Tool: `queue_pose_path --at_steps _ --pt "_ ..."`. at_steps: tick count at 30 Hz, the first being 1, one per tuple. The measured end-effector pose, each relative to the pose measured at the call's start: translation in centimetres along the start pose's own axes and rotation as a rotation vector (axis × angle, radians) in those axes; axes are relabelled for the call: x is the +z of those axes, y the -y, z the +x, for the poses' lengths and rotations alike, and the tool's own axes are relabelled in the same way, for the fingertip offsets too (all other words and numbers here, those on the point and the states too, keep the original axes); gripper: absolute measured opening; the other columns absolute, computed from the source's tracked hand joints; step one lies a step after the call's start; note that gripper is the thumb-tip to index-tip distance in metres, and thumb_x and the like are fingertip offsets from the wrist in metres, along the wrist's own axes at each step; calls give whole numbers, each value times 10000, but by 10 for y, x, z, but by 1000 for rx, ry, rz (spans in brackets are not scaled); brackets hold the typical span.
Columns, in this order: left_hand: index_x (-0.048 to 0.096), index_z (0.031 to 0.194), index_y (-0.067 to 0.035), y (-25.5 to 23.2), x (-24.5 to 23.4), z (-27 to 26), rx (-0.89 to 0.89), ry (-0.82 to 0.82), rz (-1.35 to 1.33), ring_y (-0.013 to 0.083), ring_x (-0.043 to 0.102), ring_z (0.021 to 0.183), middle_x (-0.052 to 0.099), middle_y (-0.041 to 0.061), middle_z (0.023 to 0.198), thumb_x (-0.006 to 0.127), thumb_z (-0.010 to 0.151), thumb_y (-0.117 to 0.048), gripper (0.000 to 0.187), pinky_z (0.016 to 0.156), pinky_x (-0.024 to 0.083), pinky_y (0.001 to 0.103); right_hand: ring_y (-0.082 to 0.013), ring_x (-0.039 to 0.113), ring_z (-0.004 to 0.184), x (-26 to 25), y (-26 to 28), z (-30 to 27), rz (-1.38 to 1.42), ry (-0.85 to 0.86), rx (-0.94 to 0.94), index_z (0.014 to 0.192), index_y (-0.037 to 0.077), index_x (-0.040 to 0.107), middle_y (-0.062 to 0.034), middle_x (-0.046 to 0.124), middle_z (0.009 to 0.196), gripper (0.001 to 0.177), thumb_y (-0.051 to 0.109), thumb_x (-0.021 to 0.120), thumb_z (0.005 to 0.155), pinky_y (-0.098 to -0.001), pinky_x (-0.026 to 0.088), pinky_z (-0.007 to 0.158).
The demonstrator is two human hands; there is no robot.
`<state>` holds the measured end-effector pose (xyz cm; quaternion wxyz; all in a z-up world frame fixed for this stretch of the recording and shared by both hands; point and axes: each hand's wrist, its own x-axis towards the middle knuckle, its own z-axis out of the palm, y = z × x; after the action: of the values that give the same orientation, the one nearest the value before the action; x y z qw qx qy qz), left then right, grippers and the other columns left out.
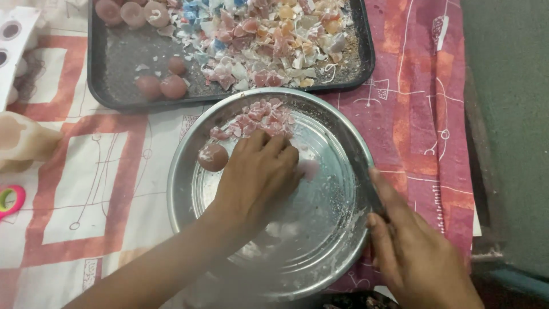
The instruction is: Scraping and shaping colorful wax pieces on a metal plate into a mold.
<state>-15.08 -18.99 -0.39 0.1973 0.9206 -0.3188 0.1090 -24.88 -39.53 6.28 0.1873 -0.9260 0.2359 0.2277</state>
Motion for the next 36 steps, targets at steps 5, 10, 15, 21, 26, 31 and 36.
queue_pose_path --at_steps 5,10,15,21,26,31,36 --pt "721 981 -32 -8 -9 -1 -86 18 -92 306 602 980 687 113 1015 831 758 -334 392 791 490 442 -271 786 890 34 -55 16 -59 -172 -607 1592 306 387 -131 765 1082 678 257 609 953 -403 622 729" --pt "716 980 -38 -5 -5 6 -102 59 -125 304 613 1001 679 110 1004 842 778 -318 368 828 500 436 -220 780 885 -4 -15 18 -537 243 -180 1609 513 164 53 683 1231 717 385 524 1002 -400 643 814" --pt "748 1084 -106 12 -3 16 14 54 -268 289 616 947 694 76 1004 842 744 -278 393 851 508 423 -192 738 820 -28 3 18 -912 245 -206 1593 549 32 78 578 1184 735 439 451 999 -388 625 706" --pt "778 986 -148 17 -7 24 13 144 -299 286 623 947 695 51 952 845 740 -259 277 821 516 424 -215 745 825 -27 4 26 -850 286 -214 1611 509 46 51 584 1193 715 375 446 1033 -376 626 756" --pt "781 975 -168 19 -2 25 -3 155 -321 274 626 964 700 30 968 848 718 -270 285 835 517 415 -232 753 897 -33 12 31 -778 328 -182 1605 524 108 86 606 1258 756 348 516 993 -416 612 811" --pt "782 969 -173 18 -6 29 -21 190 -308 267 619 986 693 27 963 833 742 -285 258 841 508 414 -226 749 927 -34 12 39 -719 339 -181 1652 489 173 44 633 1232 739 348 514 1011 -414 613 812" --pt "775 979 -177 20 -3 27 -37 209 -336 273 615 985 676 37 970 831 725 -288 283 846 498 411 -212 773 921 -9 -28 58 -612 314 -263 1614 515 151 67 658 1263 842 233 564 936 -409 631 823"
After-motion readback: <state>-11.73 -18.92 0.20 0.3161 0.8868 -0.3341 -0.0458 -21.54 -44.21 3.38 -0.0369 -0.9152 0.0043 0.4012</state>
